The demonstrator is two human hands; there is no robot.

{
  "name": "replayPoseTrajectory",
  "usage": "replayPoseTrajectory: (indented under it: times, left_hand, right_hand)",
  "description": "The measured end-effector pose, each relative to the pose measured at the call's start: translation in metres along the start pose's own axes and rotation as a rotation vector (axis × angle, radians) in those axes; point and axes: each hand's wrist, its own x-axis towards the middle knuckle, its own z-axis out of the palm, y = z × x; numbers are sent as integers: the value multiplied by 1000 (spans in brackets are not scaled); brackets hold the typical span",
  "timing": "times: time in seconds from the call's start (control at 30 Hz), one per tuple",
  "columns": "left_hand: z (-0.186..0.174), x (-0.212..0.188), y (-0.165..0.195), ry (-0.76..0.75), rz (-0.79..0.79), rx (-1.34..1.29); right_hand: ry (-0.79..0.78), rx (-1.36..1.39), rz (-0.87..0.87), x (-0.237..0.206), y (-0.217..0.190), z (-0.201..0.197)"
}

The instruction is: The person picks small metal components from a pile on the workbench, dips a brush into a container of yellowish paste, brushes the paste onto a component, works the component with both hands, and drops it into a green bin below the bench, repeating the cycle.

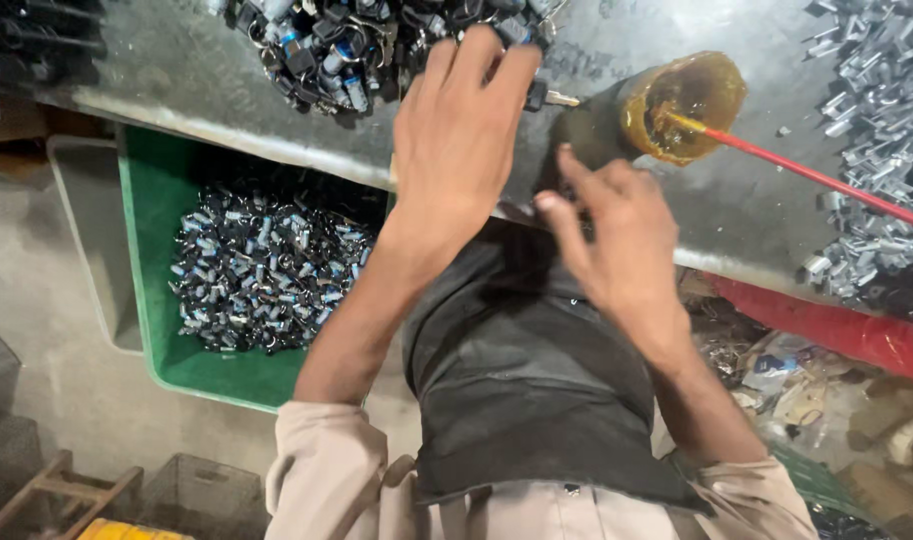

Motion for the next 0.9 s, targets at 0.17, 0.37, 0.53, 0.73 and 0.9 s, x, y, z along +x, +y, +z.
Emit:
replayPoseTrajectory:
  times: [0.17, 0.37, 0.53, 0.73, 0.9]
  left_hand:
    - [28, 10, -13, 28, 83, 117]
    - [-7, -2, -24, 216, 105, -44]
    - [-27, -33, -20, 251, -329, -1162]
    - [-34, -70, 1, -140, -558, -1227]
    - [-14, -80, 12, -234, -504, -1001]
  right_hand:
    - [-56, -44, -101, 1, -10, 14]
    - [-33, -70, -187, -4, -3, 19]
    - [30, -8, -196, -11, 1, 25]
    - [75, 270, -121, -14, 6, 27]
    - [71, 572, 80, -14, 19, 23]
